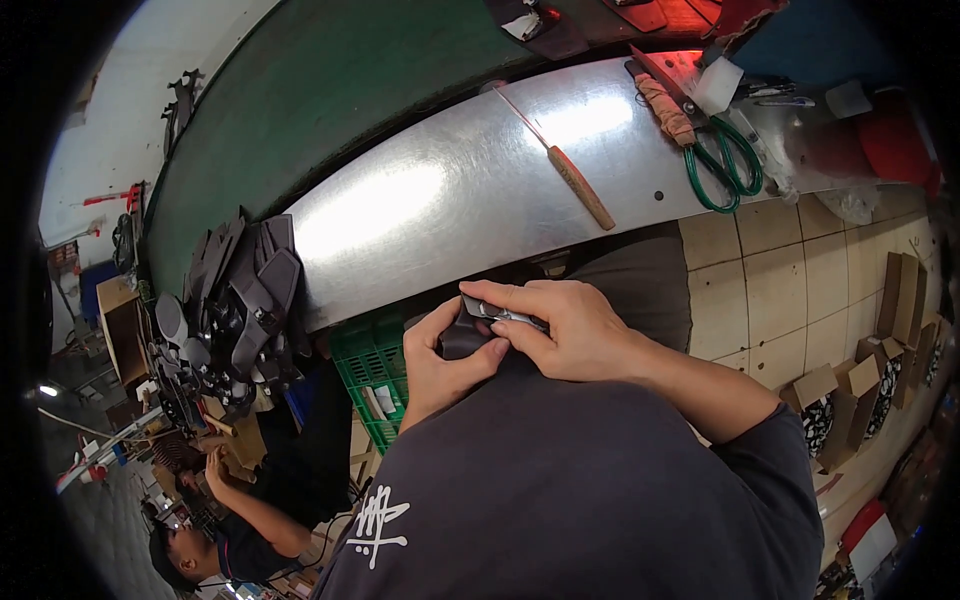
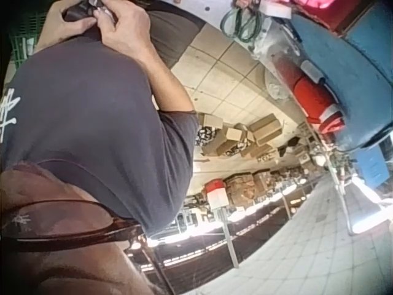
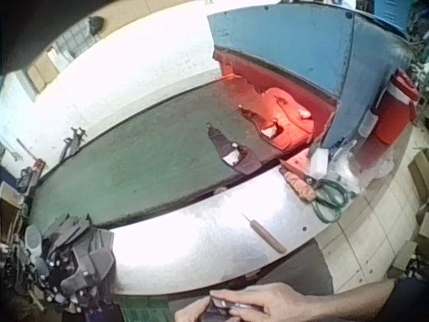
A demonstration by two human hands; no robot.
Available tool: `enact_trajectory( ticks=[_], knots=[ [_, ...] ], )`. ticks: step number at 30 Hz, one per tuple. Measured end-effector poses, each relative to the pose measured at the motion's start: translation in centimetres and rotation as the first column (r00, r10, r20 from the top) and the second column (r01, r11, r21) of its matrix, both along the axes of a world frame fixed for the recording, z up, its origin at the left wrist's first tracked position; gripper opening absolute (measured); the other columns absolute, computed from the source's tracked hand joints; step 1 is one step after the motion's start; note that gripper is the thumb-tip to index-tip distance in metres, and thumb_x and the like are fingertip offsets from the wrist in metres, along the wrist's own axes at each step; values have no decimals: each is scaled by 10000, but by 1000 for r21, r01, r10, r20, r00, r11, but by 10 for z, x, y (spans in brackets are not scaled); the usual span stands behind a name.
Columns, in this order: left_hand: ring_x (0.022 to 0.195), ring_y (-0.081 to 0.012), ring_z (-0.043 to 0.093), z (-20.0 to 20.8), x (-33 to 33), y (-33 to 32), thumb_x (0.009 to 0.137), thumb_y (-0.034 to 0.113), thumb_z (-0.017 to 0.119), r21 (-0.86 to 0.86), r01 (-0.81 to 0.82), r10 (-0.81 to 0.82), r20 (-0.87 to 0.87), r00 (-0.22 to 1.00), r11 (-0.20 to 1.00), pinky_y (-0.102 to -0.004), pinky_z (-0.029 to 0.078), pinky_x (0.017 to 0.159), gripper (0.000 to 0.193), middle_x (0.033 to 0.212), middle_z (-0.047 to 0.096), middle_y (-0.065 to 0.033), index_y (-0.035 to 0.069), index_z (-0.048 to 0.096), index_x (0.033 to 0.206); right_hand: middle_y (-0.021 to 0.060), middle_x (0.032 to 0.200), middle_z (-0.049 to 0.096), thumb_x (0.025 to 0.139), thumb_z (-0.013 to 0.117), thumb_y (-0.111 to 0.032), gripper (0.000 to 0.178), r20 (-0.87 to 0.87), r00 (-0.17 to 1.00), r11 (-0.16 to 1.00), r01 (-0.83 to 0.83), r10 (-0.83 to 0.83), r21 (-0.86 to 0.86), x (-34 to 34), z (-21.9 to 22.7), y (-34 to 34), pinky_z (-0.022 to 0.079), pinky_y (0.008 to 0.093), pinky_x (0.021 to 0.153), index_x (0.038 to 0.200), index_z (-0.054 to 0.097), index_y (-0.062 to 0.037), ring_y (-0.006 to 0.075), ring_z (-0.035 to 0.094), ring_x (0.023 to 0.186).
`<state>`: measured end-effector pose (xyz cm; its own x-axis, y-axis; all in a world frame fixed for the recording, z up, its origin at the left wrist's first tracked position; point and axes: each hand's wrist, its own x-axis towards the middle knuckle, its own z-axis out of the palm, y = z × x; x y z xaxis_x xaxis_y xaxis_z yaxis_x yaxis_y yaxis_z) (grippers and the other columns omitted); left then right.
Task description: The worker is attaching straps and components to shoe insoles at a workstation.
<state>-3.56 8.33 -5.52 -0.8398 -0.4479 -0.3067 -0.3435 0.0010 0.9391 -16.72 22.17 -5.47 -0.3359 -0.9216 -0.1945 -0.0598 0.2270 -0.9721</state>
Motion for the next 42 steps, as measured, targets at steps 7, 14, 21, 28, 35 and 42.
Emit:
enact_trajectory(
  ticks=[7,14,21,28,35,42],
  knots=[
    [725,-58,555,-3,-1,-1,707,167,799,29,-28,28,2,1000,999,-215,462,659,333,801,653,-20,-35,662,933,73,762,568,805,635,-57,546,-406,914,1000,29,-30,-9,7,-7,-2,477,341,586,1331,560,-186,235,576,644],
    [681,-60,558,4,-2,0,726,210,809,-65,63,-54,134,990,996,-220,464,638,357,728,644,-10,-32,675,953,53,714,510,792,654,-73,514,-716,686,990,46,-128,-133,0,-13,-6,476,348,537,1283,597,-213,222,555,603],
    [721,-64,564,3,8,-6,732,160,798,147,-141,125,118,985,979,-206,451,685,368,779,625,7,-29,652,1011,95,778,577,883,596,-194,450,-850,425,899,423,-310,-117,-89,-12,-10,496,398,584,1321,546,-281,286,598,652],
    [793,-69,570,-2,5,-16,761,133,762,206,-167,164,31,986,964,-212,455,723,359,837,621,1,-19,625,1056,115,881,521,874,614,-232,433,-937,262,875,476,-232,-84,-140,-45,-3,486,430,716,1302,560,-264,304,582,844],
    [812,-102,596,-19,9,-16,839,272,709,69,-238,245,-118,962,969,-275,484,726,360,886,663,-53,20,637,1087,206,1253,522,853,620,-123,457,-961,187,913,391,-204,-118,-148,-65,2,414,423,968,1305,572,-176,371,515,1134],
    [797,-53,533,-12,21,-19,880,140,648,141,-221,243,-166,956,965,-217,441,731,446,885,593,-13,32,530,1296,150,975,650,891,610,-3,41,-646,488,809,380,-588,-449,-136,-61,-2,454,295,810,892,586,30,227,598,913]
  ],
)
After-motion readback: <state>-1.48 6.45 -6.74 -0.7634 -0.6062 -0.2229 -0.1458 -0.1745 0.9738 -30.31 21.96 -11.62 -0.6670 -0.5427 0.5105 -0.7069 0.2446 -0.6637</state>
